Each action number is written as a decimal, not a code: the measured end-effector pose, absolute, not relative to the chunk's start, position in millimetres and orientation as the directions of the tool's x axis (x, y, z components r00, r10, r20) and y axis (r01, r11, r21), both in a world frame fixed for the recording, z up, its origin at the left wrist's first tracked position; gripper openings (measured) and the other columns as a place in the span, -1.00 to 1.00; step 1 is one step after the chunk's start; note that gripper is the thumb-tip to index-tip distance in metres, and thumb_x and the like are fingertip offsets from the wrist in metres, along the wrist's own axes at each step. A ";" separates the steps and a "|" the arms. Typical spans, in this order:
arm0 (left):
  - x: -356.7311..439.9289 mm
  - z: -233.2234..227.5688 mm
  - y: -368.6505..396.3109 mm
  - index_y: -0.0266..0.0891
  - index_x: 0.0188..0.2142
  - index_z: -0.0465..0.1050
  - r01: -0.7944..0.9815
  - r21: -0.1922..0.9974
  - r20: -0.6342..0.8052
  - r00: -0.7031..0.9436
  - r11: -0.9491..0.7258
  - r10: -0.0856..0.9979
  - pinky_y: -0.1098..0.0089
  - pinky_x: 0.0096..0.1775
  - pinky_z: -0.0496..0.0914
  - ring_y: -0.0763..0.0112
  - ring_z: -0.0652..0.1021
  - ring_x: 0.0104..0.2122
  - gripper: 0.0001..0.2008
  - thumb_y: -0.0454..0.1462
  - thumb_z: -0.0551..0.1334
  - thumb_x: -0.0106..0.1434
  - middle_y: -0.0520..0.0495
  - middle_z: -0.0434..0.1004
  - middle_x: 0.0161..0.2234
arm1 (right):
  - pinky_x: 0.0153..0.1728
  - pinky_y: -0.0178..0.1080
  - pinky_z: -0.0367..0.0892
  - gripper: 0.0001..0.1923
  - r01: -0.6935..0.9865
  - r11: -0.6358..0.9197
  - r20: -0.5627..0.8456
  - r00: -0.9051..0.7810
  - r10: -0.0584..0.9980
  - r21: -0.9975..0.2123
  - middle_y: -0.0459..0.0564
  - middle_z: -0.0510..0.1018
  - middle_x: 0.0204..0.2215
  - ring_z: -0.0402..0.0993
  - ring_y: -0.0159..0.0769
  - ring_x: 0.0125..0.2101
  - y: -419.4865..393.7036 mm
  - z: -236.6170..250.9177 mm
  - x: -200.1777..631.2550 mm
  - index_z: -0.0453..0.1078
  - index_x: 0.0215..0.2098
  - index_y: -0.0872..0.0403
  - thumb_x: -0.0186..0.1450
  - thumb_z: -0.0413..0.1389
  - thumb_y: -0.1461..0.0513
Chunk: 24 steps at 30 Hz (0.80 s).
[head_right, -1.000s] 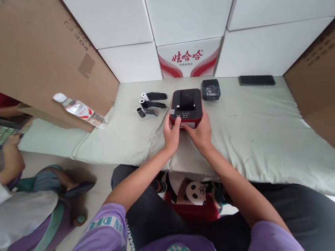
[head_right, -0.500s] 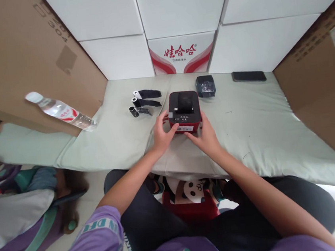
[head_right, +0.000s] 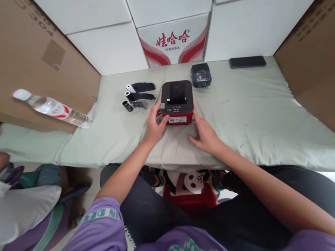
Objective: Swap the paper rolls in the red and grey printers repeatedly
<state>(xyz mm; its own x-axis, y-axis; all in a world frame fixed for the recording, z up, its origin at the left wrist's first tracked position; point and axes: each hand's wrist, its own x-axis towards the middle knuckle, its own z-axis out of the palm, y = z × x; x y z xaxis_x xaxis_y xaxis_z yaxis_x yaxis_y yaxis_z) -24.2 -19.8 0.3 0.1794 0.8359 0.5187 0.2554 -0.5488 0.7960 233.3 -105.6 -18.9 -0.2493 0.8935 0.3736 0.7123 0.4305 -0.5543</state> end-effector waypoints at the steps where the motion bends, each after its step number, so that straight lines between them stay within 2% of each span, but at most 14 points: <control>1: -24.4 -0.3 -19.1 0.00 0.38 0.38 0.242 0.805 0.508 0.189 -0.541 0.841 -0.01 0.44 0.35 0.05 0.48 0.41 -0.35 0.21 0.25 0.46 -0.24 0.47 0.39 | 0.23 0.37 0.47 0.20 0.706 0.437 0.371 -0.259 0.892 -0.557 0.32 0.47 0.38 0.52 0.30 0.26 -105.3 -19.0 233.8 -0.38 0.70 0.01 0.33 0.25 0.09; 5: -25.1 0.5 -18.1 0.02 0.34 0.43 0.240 0.807 0.500 0.211 -0.540 0.840 -0.05 0.49 0.28 0.04 0.44 0.46 -0.40 0.21 0.20 0.48 -0.20 0.45 0.43 | 0.22 0.38 0.47 0.18 0.711 0.449 0.370 -0.278 0.886 -0.542 0.33 0.48 0.36 0.52 0.32 0.24 -104.1 -20.4 234.2 -0.35 0.70 0.04 0.33 0.24 0.11; 8: -24.4 1.4 -19.2 0.01 0.27 0.49 0.250 0.808 0.496 0.197 -0.533 0.845 -0.04 0.48 0.30 0.05 0.44 0.45 -0.44 0.22 0.20 0.48 -0.19 0.48 0.41 | 0.19 0.39 0.49 0.19 0.730 0.442 0.364 -0.279 0.889 -0.521 0.35 0.51 0.32 0.54 0.35 0.22 -103.1 -21.3 233.6 -0.36 0.70 0.08 0.33 0.23 0.10; 11: -22.2 1.8 -21.1 0.01 0.23 0.51 0.260 0.807 0.499 0.179 -0.530 0.848 -0.05 0.47 0.32 0.05 0.47 0.43 -0.43 0.24 0.21 0.46 -0.20 0.47 0.41 | 0.20 0.40 0.49 0.20 0.733 0.449 0.374 -0.280 0.884 -0.511 0.36 0.48 0.36 0.54 0.36 0.23 -100.6 -22.1 234.0 -0.38 0.70 0.07 0.32 0.24 0.09; 15: -19.2 3.8 -24.4 -0.01 0.24 0.49 0.267 0.804 0.499 0.181 -0.531 0.847 -0.10 0.49 0.28 0.01 0.45 0.44 -0.43 0.24 0.20 0.47 -0.22 0.45 0.42 | 0.19 0.37 0.50 0.22 0.729 0.447 0.378 -0.274 0.884 -0.518 0.37 0.46 0.39 0.53 0.36 0.26 -94.0 -23.8 235.5 -0.40 0.69 0.09 0.31 0.25 0.07; 19: -18.0 4.7 -25.7 -0.02 0.26 0.47 0.260 0.809 0.495 0.179 -0.526 0.850 -0.07 0.49 0.29 0.02 0.43 0.45 -0.41 0.25 0.20 0.46 -0.23 0.44 0.42 | 0.18 0.35 0.51 0.23 0.737 0.435 0.369 -0.266 0.890 -0.518 0.42 0.47 0.38 0.52 0.39 0.27 -89.6 -24.9 235.4 -0.37 0.68 0.14 0.30 0.26 0.07; 24: -17.7 2.1 -24.0 -0.02 0.33 0.39 0.234 0.820 0.497 0.159 -0.522 0.853 -0.04 0.46 0.33 0.03 0.46 0.42 -0.34 0.26 0.23 0.44 -0.24 0.46 0.40 | 0.19 0.34 0.50 0.22 0.733 0.428 0.369 -0.255 0.894 -0.529 0.39 0.45 0.40 0.52 0.36 0.28 -90.7 -23.4 233.4 -0.36 0.69 0.10 0.29 0.27 0.10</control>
